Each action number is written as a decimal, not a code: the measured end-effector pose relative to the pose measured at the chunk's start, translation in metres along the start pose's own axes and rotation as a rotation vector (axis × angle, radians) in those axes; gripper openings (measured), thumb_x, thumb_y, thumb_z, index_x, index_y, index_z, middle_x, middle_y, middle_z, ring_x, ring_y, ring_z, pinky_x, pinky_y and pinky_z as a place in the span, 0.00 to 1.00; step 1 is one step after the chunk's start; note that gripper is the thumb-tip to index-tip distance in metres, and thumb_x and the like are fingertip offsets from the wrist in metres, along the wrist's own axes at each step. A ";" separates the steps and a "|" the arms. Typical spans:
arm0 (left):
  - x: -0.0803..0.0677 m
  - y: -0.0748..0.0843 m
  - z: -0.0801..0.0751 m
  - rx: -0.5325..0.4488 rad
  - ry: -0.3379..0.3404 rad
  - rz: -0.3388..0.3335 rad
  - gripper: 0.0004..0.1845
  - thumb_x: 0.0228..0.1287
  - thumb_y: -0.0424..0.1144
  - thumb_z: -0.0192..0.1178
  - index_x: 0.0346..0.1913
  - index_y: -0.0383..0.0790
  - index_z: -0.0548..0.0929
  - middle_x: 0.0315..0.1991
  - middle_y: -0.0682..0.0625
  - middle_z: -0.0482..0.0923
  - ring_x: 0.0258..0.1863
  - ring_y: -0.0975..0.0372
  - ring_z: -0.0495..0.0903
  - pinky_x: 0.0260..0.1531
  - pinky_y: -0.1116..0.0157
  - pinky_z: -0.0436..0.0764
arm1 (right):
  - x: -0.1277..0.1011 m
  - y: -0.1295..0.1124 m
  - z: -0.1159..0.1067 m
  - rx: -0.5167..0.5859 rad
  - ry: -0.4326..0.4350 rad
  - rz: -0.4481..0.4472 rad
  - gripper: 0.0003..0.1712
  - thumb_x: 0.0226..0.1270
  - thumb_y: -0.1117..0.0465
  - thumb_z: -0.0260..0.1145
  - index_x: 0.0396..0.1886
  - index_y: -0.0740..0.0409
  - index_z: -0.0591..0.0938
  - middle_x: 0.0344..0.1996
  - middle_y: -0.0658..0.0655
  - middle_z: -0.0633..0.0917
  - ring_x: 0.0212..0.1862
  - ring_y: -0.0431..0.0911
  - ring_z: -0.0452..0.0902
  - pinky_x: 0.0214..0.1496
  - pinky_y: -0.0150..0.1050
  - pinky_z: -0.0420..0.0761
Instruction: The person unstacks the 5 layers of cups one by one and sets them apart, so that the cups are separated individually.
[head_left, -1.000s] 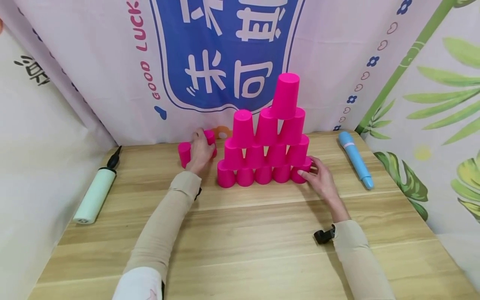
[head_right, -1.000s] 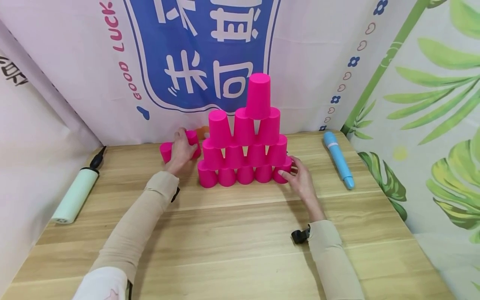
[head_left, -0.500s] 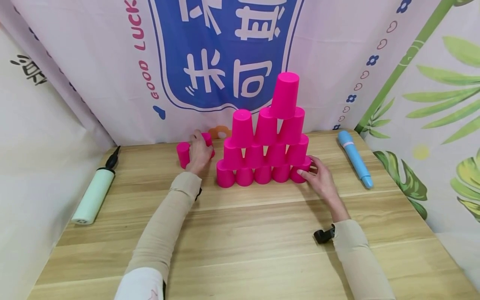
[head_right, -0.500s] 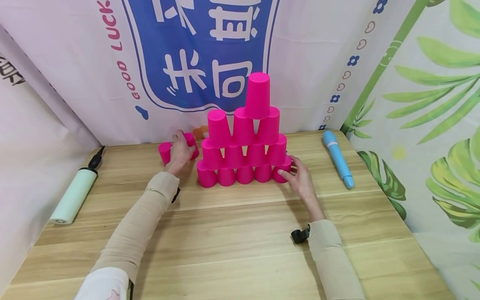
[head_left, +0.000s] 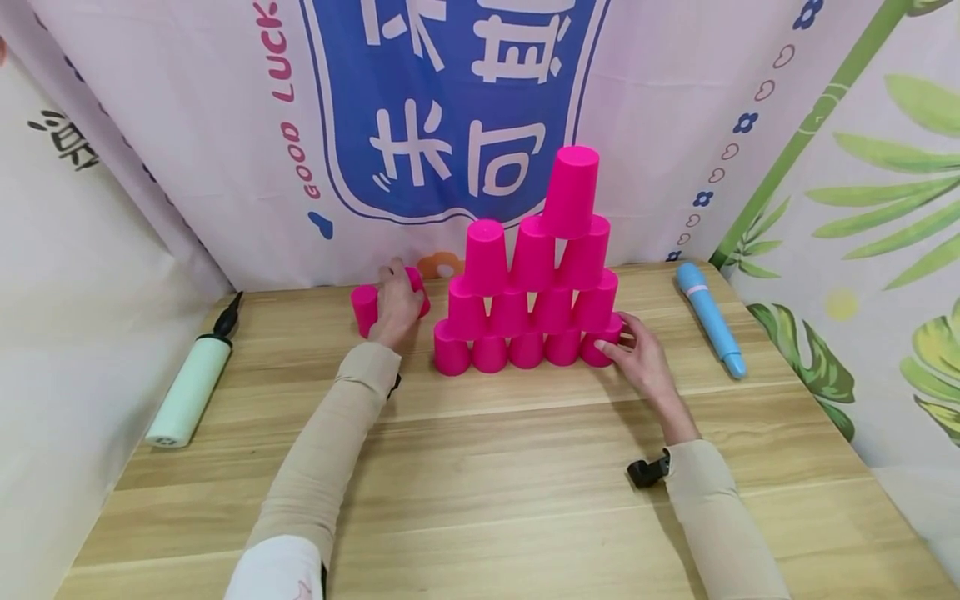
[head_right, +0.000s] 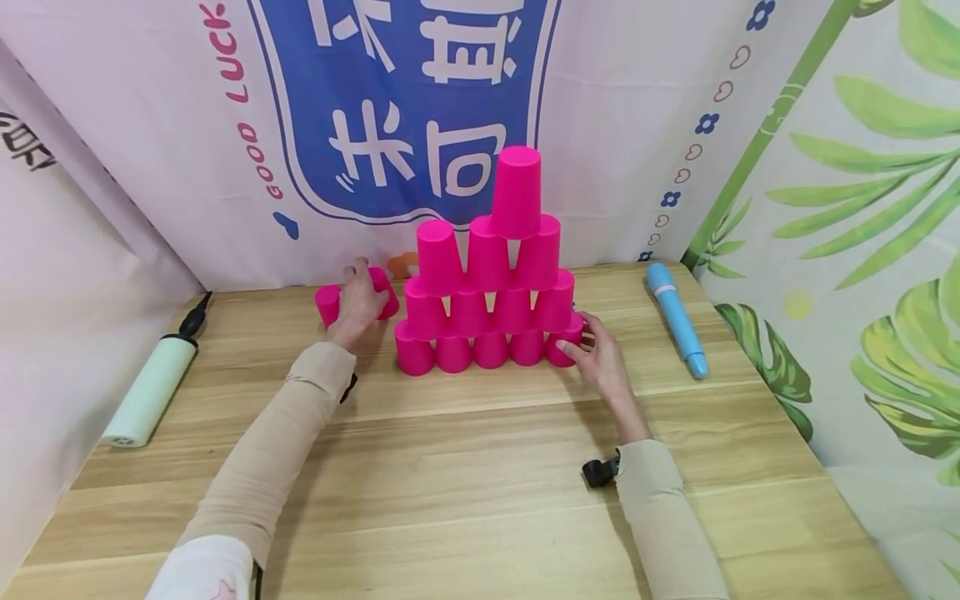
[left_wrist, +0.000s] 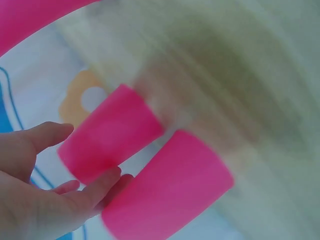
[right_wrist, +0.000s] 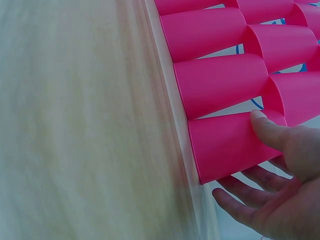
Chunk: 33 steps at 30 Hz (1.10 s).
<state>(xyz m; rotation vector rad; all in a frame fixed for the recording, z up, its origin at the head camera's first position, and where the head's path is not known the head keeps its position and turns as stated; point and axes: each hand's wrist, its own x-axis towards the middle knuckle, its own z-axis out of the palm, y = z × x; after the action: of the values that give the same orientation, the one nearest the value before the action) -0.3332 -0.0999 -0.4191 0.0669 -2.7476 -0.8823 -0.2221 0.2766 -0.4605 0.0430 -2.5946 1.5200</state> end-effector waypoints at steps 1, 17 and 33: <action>0.000 0.002 -0.003 -0.004 0.006 0.016 0.26 0.62 0.30 0.59 0.60 0.28 0.62 0.51 0.30 0.65 0.44 0.38 0.75 0.49 0.48 0.76 | 0.000 0.000 0.000 0.000 -0.001 0.001 0.38 0.64 0.57 0.67 0.70 0.62 0.64 0.61 0.68 0.72 0.60 0.62 0.71 0.61 0.54 0.73; -0.012 0.128 -0.101 -0.232 0.201 0.426 0.24 0.68 0.34 0.56 0.65 0.35 0.66 0.63 0.42 0.64 0.64 0.56 0.65 0.63 0.72 0.64 | -0.001 -0.003 0.002 -0.003 -0.004 0.002 0.38 0.65 0.57 0.67 0.70 0.63 0.64 0.61 0.69 0.72 0.60 0.63 0.71 0.60 0.54 0.73; -0.046 0.221 -0.091 -0.664 -0.194 0.464 0.43 0.59 0.49 0.66 0.73 0.44 0.57 0.65 0.50 0.66 0.63 0.60 0.69 0.57 0.68 0.74 | -0.003 -0.005 0.003 0.013 0.006 0.011 0.35 0.65 0.61 0.67 0.69 0.63 0.65 0.60 0.68 0.73 0.61 0.62 0.70 0.62 0.53 0.72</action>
<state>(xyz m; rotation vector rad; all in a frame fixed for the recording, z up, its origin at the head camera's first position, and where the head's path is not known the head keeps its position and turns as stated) -0.2583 0.0341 -0.2305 -0.7703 -2.3096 -1.6388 -0.2193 0.2714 -0.4579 0.0262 -2.5848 1.5381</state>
